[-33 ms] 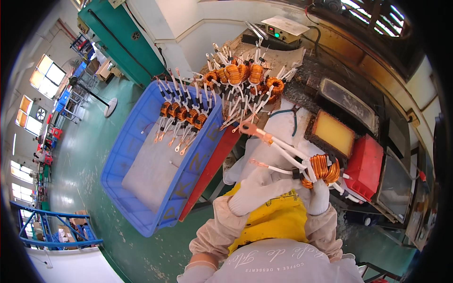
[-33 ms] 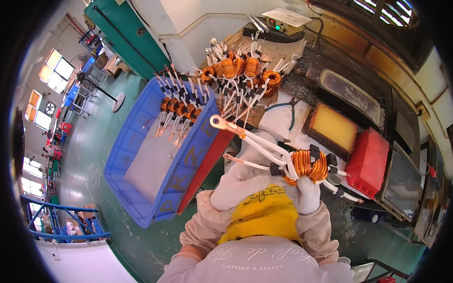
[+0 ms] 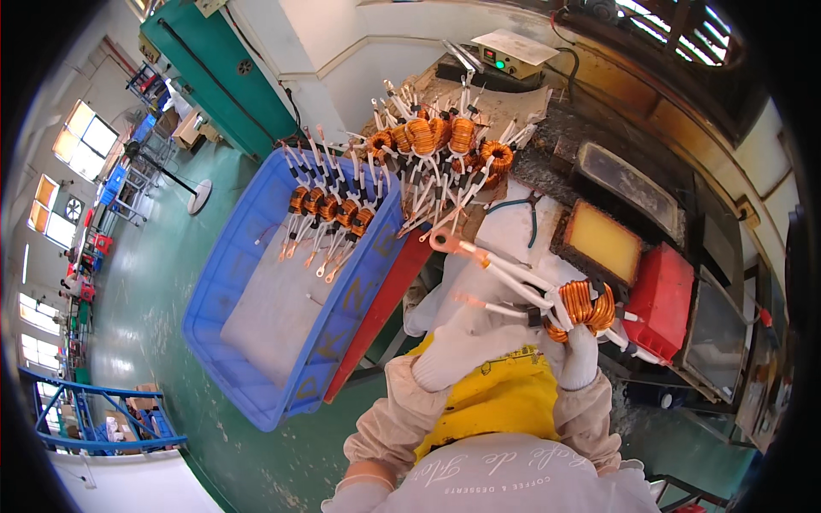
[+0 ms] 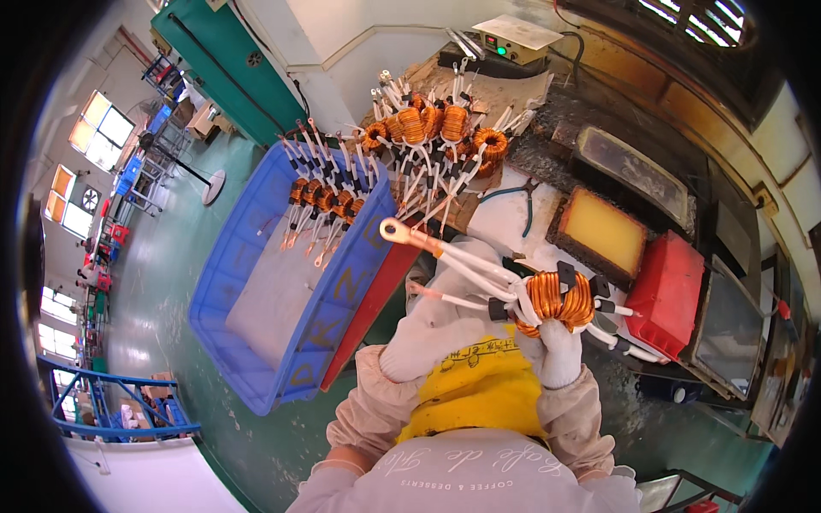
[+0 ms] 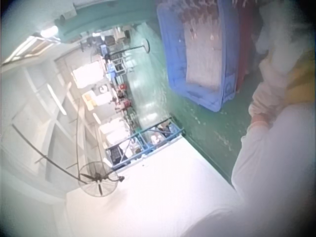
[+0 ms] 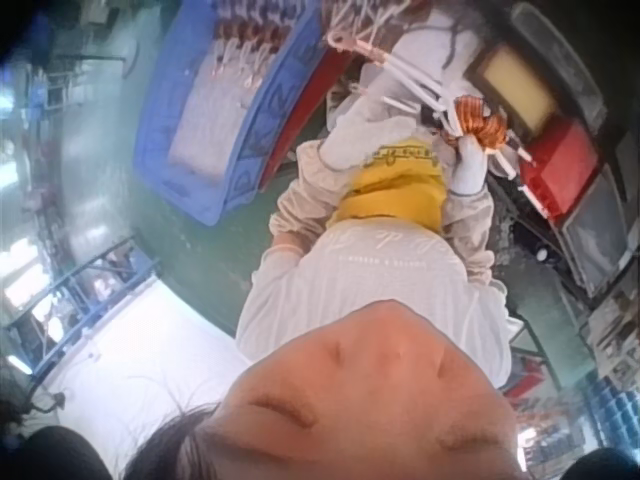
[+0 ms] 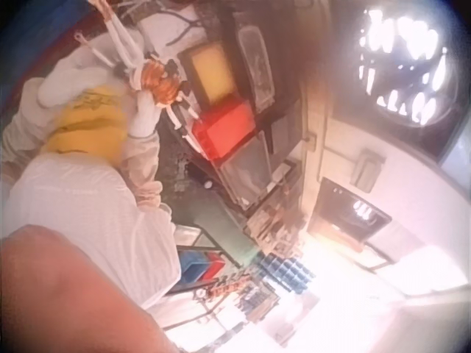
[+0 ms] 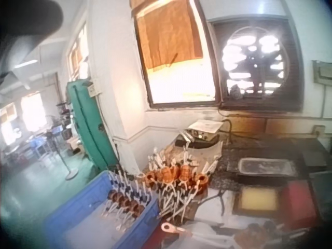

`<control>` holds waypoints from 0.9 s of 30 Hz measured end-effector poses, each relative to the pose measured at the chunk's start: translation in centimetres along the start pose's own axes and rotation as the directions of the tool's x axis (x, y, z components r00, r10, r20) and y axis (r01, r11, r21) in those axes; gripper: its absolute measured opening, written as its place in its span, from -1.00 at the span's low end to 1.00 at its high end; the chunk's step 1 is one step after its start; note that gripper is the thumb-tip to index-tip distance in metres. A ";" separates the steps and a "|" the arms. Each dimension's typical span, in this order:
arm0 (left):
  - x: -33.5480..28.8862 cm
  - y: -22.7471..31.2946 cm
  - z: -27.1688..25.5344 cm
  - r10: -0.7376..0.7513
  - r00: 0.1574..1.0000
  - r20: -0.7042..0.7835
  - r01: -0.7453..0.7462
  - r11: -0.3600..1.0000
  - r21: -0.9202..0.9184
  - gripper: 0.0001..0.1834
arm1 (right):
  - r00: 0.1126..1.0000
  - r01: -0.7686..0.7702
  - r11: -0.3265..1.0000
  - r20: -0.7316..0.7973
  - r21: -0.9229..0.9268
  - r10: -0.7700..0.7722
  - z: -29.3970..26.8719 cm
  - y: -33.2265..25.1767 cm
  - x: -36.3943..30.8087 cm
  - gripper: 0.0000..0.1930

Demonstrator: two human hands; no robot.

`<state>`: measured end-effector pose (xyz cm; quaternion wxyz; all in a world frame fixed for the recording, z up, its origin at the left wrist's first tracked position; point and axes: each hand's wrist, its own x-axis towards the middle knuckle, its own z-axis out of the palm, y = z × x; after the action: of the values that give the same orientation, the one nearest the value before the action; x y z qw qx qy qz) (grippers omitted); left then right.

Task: The person scrapes the molten solder bath, puts on gloves, and dips the wire leads of inductor coils into flux and molten solder by hand.

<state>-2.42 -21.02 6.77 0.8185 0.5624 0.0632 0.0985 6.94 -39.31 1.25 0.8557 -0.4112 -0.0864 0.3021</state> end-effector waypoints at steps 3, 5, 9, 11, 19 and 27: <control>0.8 -0.5 0.1 0.009 0.999 0.040 0.008 0.919 -0.393 -0.55 | 1.000 -0.008 0.994 -0.025 -0.113 0.005 0.0 -1.2 0.0 -0.54; 1.3 -1.5 0.8 -0.016 0.998 -0.062 -0.021 0.835 -0.550 -0.61 | 0.997 -0.031 0.987 -0.071 -0.158 0.020 -0.1 -1.8 -0.2 -0.54; 1.8 -4.5 3.2 -0.198 0.971 -0.130 0.009 0.578 -0.816 -0.78 | 0.994 0.038 0.983 -0.090 -0.180 -0.055 -0.9 -2.9 -0.3 -0.55; 2.3 -5.7 3.7 -0.166 0.986 0.013 0.092 0.478 -0.873 -0.69 | 0.988 0.045 0.974 -0.133 -0.222 -0.076 -1.7 -3.4 -0.1 -0.52; 2.4 -7.3 2.4 -0.191 0.960 0.206 0.281 0.675 -0.683 -0.63 | 0.900 0.299 0.901 -0.220 -0.316 -0.376 -8.3 -9.0 1.9 -0.56; 0.6 -10.4 -0.4 -0.467 0.852 0.236 0.503 0.603 -0.619 -0.67 | 0.791 0.293 0.780 -0.318 -0.553 -0.523 -17.2 -14.5 6.5 -0.73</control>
<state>-0.94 -24.11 -3.08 0.9596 0.1995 0.1536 -0.1254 25.38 -53.61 0.45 0.7688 -0.6371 -0.0447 -0.0323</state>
